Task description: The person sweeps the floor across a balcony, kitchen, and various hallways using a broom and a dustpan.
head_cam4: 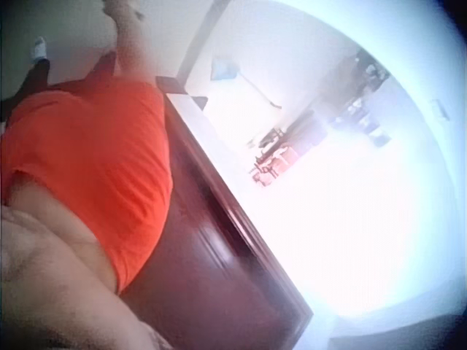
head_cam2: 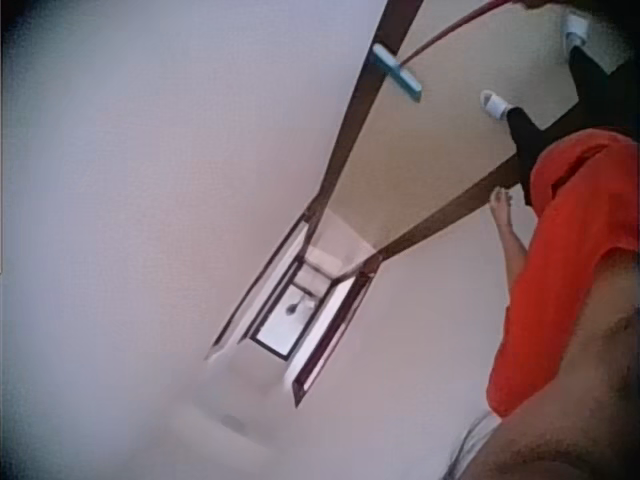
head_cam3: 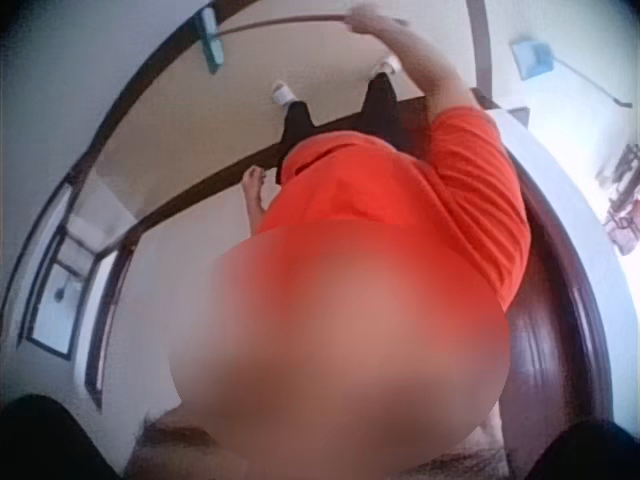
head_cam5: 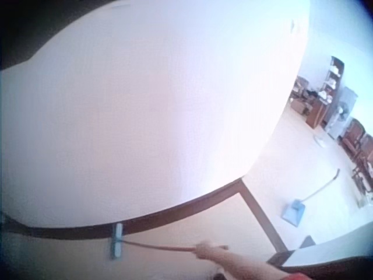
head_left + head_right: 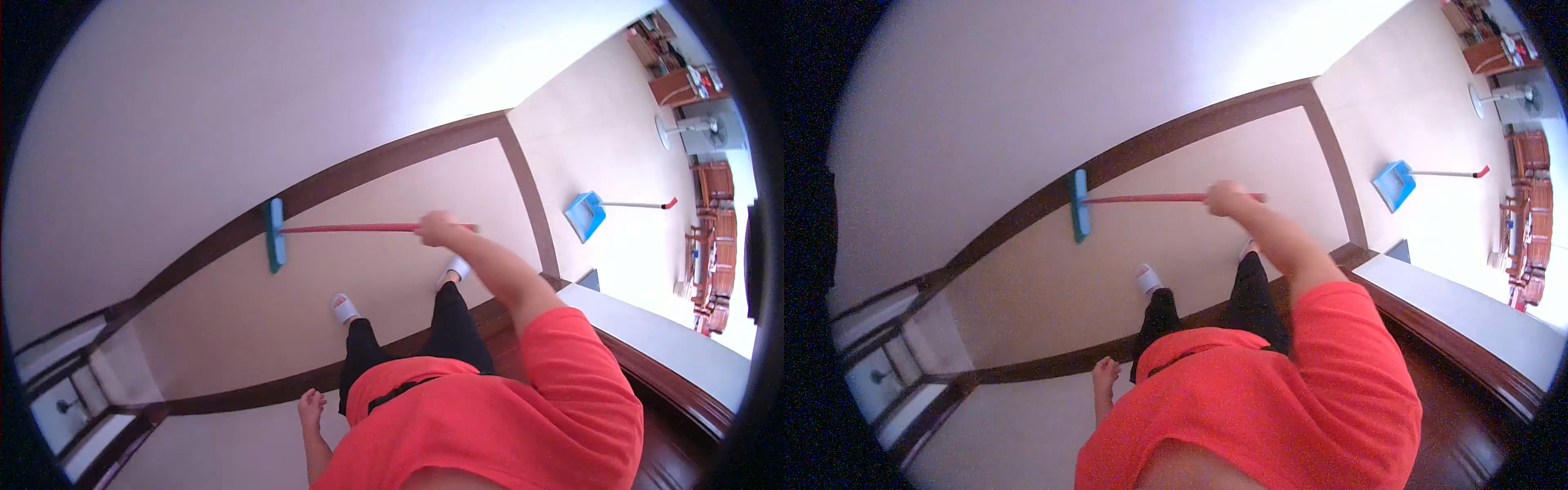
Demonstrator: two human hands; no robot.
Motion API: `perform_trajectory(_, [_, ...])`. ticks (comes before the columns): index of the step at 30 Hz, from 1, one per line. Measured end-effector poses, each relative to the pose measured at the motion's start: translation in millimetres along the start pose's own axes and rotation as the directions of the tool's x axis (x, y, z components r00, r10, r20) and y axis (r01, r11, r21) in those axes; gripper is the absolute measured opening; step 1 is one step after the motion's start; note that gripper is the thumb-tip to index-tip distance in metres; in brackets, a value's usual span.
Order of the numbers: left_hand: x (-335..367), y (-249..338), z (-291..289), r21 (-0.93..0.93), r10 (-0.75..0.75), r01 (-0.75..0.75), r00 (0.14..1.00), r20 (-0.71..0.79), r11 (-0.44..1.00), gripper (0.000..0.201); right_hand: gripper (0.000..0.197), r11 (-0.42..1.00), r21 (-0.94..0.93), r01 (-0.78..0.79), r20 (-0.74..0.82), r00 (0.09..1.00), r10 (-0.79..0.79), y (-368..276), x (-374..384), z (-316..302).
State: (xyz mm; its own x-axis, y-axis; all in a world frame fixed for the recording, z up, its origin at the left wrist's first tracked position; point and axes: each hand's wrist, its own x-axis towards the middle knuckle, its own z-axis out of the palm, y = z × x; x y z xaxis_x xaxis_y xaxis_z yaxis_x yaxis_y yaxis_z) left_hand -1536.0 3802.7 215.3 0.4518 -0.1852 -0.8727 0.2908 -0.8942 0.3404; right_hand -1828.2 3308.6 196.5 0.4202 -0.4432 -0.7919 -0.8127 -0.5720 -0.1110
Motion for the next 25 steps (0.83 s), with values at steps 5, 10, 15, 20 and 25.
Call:
perform_trajectory(5, [-15, 93, 131, 0.223, 0.117, -0.155, 0.978, 0.176, 0.962, 0.035, 0.047, 0.862, 0.209, -0.461, 0.155, 0.886, 0.436, 254, -160, 96])
perform_trajectory(10, [-14, 176, 253, 0.259, 0.302, -0.401, 0.887, 0.349, 0.879, 0.036, 0.049, 0.668, 0.289, -0.686, 0.187, 0.725, 0.663, 389, -333, 189])
perform_trajectory(15, [-50, 253, 358, 0.3, 0.394, -0.598, 0.753, 0.527, 0.743, 0.036, 0.05, 0.557, 0.368, -0.744, 0.106, 0.629, 0.771, 450, -453, 227])
perform_trajectory(20, [-57, 270, 386, 0.42, 0.389, -0.645, 0.741, 0.547, 0.639, 0.037, 0.05, 0.482, 0.489, -0.727, 0.007, 0.556, 0.831, 468, -509, 246])
perform_trajectory(25, [-34, 268, 378, 0.55, 0.331, -0.61, 0.783, 0.526, 0.57, 0.041, 0.053, 0.512, 0.546, -0.663, -0.048, 0.585, 0.81, 466, -451, 230])
